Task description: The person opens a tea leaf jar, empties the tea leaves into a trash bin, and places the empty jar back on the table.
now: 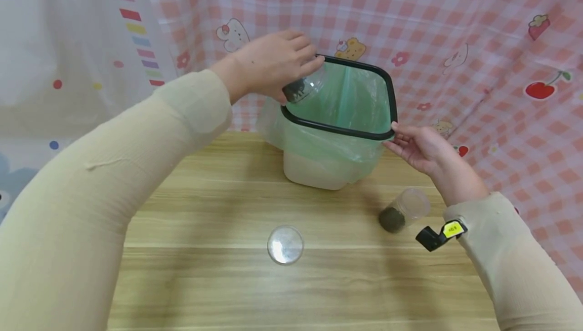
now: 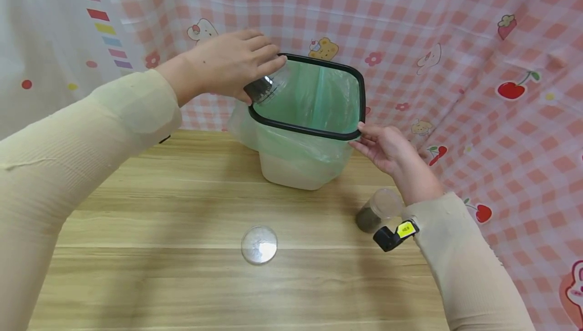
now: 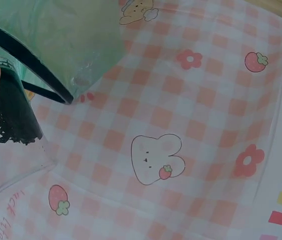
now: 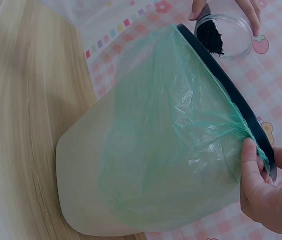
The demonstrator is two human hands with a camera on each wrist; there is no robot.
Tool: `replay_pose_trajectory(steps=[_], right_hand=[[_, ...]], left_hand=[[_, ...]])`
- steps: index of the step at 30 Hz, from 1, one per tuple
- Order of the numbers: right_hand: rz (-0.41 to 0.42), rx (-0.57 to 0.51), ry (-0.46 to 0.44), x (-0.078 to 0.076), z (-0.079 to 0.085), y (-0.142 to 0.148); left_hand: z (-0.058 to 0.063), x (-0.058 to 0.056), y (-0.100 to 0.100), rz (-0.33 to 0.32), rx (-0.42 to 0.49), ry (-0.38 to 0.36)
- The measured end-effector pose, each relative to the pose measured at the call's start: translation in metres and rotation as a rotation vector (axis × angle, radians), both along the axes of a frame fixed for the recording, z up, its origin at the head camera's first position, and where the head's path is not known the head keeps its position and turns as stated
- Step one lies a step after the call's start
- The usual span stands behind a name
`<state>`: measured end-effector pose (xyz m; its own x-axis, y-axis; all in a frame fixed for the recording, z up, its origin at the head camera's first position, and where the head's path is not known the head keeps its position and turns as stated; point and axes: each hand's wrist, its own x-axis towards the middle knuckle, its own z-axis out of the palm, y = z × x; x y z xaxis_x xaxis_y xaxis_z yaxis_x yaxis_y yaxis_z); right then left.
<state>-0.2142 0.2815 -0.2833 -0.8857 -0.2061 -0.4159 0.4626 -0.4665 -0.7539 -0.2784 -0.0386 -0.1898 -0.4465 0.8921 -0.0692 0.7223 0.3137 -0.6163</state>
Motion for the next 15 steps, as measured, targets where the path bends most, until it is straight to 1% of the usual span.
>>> replay_pose_trajectory(steps=[4, 9, 15], right_hand=[[-0.004, 0.003, -0.003, 0.0000, 0.0005, 0.0000], [-0.003, 0.008, -0.001, -0.0001, 0.0002, 0.0000], [-0.003, 0.013, 0.002, 0.0000, 0.0001, -0.0003]], left_hand=[[-0.0019, -0.0006, 0.0010, -0.027, -0.001, 0.010], [-0.0045, -0.0019, 0.0013, -0.056, -0.012, 0.002], [-0.0060, -0.0029, 0.0020, -0.067, -0.020, 0.008]])
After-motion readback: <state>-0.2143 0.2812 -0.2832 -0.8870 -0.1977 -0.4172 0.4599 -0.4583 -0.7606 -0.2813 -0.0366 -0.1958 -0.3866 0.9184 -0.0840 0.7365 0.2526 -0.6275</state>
